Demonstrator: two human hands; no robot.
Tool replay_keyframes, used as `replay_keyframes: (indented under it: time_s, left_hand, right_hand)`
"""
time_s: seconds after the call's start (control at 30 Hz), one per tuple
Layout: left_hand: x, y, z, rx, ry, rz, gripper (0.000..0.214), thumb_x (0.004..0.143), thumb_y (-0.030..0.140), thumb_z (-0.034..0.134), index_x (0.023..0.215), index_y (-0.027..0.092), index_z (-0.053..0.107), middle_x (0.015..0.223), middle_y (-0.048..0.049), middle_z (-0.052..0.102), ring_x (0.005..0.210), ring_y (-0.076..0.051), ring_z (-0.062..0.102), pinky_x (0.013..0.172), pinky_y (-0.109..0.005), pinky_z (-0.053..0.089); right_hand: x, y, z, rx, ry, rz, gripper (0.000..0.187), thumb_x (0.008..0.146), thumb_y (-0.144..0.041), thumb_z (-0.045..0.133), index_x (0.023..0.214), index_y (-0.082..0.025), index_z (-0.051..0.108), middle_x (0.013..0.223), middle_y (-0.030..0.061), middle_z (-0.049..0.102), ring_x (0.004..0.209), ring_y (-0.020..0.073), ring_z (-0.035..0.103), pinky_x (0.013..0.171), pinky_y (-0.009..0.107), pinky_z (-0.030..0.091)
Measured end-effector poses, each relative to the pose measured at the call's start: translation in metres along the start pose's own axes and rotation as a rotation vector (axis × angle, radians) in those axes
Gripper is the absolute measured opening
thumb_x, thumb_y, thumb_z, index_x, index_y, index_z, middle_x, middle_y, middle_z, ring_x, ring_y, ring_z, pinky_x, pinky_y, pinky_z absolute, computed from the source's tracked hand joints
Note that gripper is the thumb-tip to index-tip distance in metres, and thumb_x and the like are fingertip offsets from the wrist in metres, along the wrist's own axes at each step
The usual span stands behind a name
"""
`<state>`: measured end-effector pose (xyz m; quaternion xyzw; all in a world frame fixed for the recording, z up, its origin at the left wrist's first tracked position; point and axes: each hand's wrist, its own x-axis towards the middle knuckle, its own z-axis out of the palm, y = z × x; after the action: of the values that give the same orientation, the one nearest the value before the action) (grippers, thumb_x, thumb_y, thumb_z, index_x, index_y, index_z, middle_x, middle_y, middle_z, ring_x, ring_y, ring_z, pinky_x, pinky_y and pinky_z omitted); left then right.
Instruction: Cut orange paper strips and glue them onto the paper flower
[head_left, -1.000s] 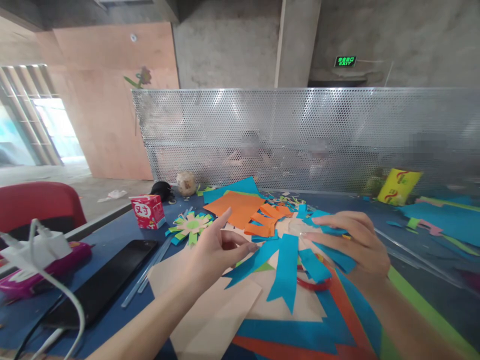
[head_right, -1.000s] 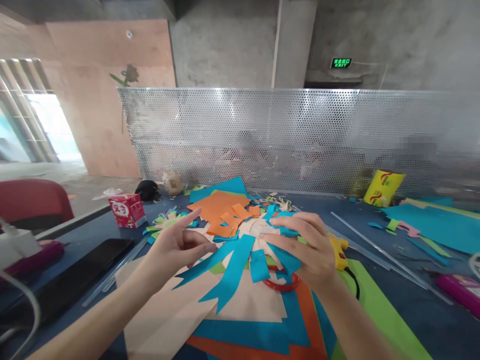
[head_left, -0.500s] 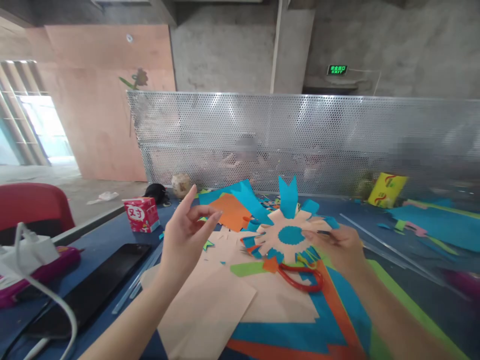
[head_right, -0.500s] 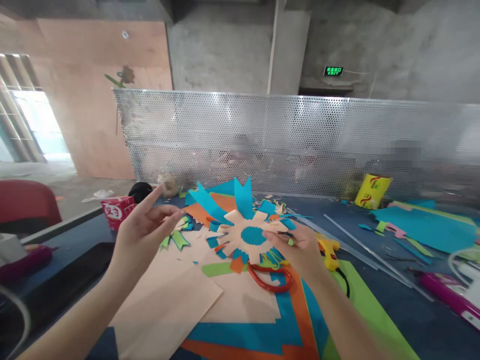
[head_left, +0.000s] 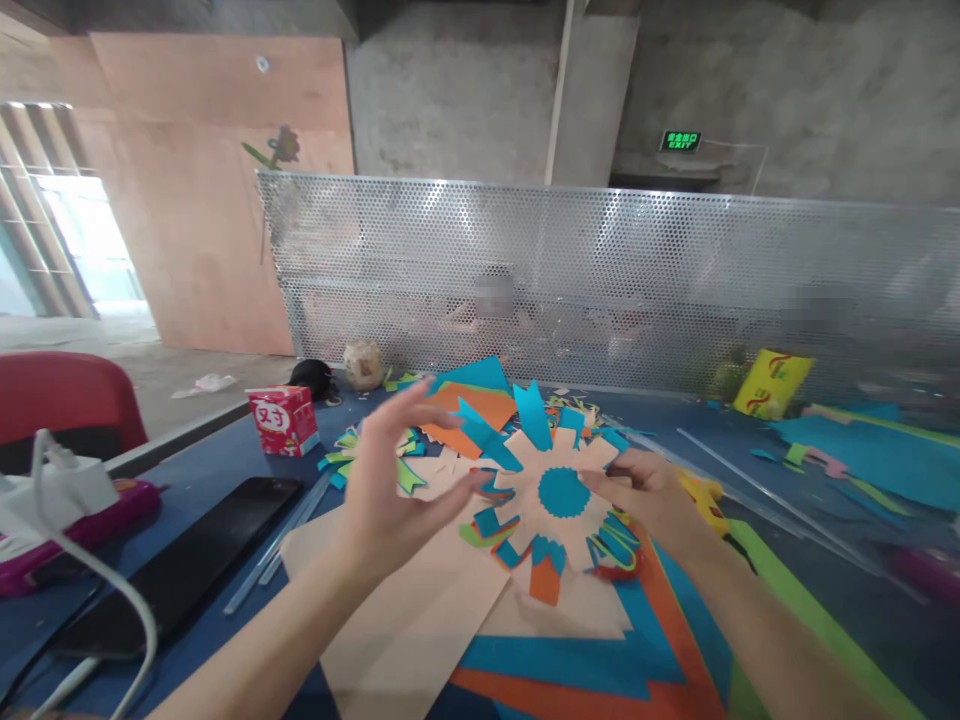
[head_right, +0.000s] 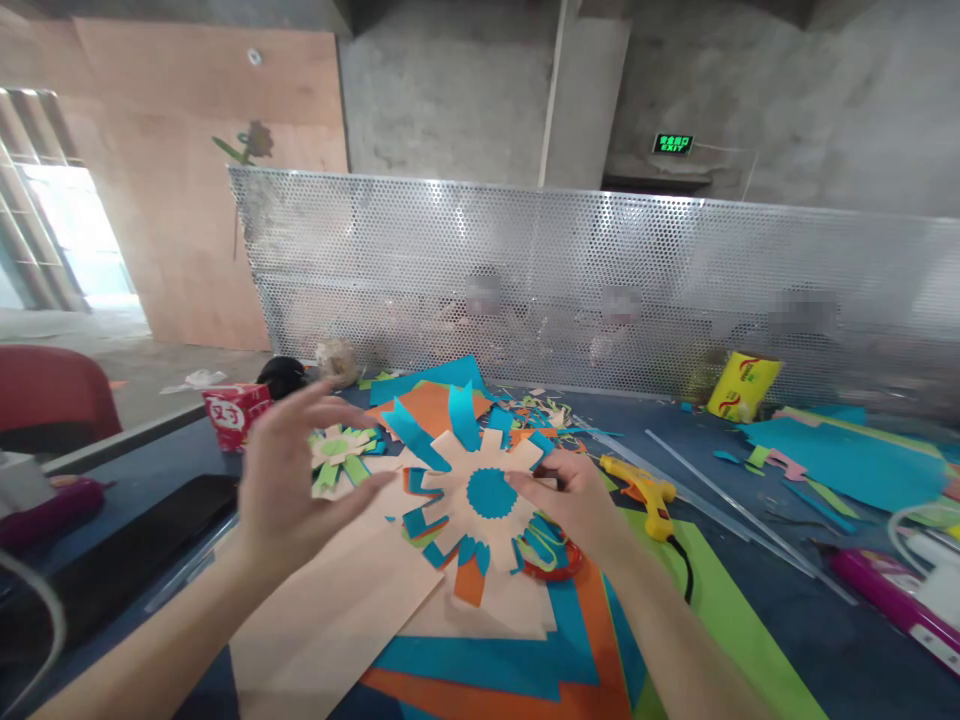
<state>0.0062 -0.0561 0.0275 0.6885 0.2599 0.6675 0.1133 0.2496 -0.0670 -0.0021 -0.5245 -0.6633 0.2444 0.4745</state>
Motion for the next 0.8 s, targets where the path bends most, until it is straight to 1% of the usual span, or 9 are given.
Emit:
replay_keyframes:
  time_s: [0.03,0.1,0.17,0.23,0.33,0.47,0.53,0.67,0.8]
  left_hand:
    - [-0.004,-0.001,0.003,0.137,-0.110,0.069,0.061,0.058,0.023,0.072,0.112,0.028,0.046,0.087,0.0000,0.062,0.096,-0.021,0.052,0.090,-0.039,0.030]
    - [-0.012,-0.003,0.009,0.335,-0.277,0.219,0.059,0.064,0.023,0.067,0.117,0.028,0.041,0.087,0.0003,0.064,0.097,-0.022,0.051,0.090,-0.042,0.024]
    - [-0.017,-0.005,0.013,0.421,-0.364,0.281,0.058,0.071,0.022,0.061,0.122,0.029,0.034,0.087,0.0011,0.066,0.094,-0.021,0.052,0.089,-0.041,0.021]
    - [-0.019,-0.007,0.016,0.446,-0.408,0.275,0.058,0.074,0.019,0.057,0.124,0.029,0.030,0.088,0.0013,0.066,0.095,-0.020,0.052,0.088,-0.040,0.020]
    - [-0.019,-0.007,0.017,0.416,-0.454,0.217,0.057,0.077,0.017,0.053,0.126,0.028,0.026,0.088,0.0016,0.066,0.096,-0.019,0.052,0.088,-0.039,0.019]
    - [-0.019,-0.004,0.018,0.313,-0.505,0.134,0.057,0.078,0.018,0.050,0.126,0.028,0.022,0.082,0.0029,0.065,0.087,-0.017,0.057,0.087,-0.039,0.020]
    - [-0.018,-0.002,0.018,0.289,-0.512,0.083,0.057,0.078,0.019,0.049,0.127,0.028,0.021,0.077,0.0034,0.065,0.087,-0.018,0.058,0.087,-0.040,0.021]
    - [-0.016,-0.004,0.018,0.263,-0.471,-0.006,0.063,0.076,0.020,0.053,0.129,0.028,0.022,0.073,0.0028,0.065,0.090,-0.020,0.057,0.091,-0.043,0.021]
    - [-0.012,-0.006,0.016,0.112,-0.387,-0.027,0.065,0.076,0.017,0.052,0.132,0.025,0.019,0.074,0.0006,0.062,0.086,-0.019,0.057,0.090,-0.042,0.029]
  right_hand:
    - [-0.001,0.000,0.001,0.005,-0.021,0.005,0.033,0.064,-0.042,0.060,0.050,-0.018,0.042,0.047,-0.0070,0.021,0.044,0.0049,0.018,0.040,0.021,0.016]
    - [-0.002,-0.001,0.002,0.010,-0.068,0.007,0.036,0.064,-0.041,0.060,0.049,-0.018,0.037,0.046,-0.0075,0.019,0.044,0.0047,0.016,0.039,0.021,0.016]
    - [-0.003,-0.002,0.004,0.026,-0.139,0.008,0.035,0.066,-0.042,0.058,0.049,-0.018,0.039,0.045,-0.0077,0.019,0.043,0.0046,0.016,0.039,0.021,0.015]
    - [-0.004,-0.003,0.004,0.052,-0.212,0.013,0.031,0.067,-0.043,0.057,0.053,-0.017,0.044,0.044,-0.0076,0.022,0.042,0.0046,0.016,0.039,0.021,0.015]
    - [-0.005,-0.003,0.004,0.084,-0.248,0.005,0.028,0.068,-0.041,0.057,0.058,-0.017,0.048,0.046,-0.0069,0.026,0.043,0.0048,0.019,0.039,0.021,0.016]
    - [-0.006,-0.003,0.003,0.070,-0.226,-0.019,0.027,0.067,-0.037,0.059,0.055,-0.017,0.045,0.047,-0.0069,0.025,0.044,0.0047,0.019,0.039,0.021,0.016]
    - [-0.005,-0.004,0.003,0.060,-0.218,-0.019,0.027,0.067,-0.036,0.059,0.054,-0.017,0.044,0.047,-0.0073,0.023,0.044,0.0047,0.018,0.039,0.020,0.015]
    - [-0.005,-0.004,0.004,0.042,-0.214,0.001,0.027,0.066,-0.032,0.060,0.053,-0.017,0.041,0.048,-0.0074,0.021,0.046,0.0046,0.016,0.040,0.020,0.015]
    - [-0.005,-0.004,0.004,0.006,-0.193,0.011,0.027,0.068,-0.034,0.058,0.053,-0.018,0.041,0.048,-0.0075,0.020,0.046,0.0049,0.015,0.040,0.021,0.015]
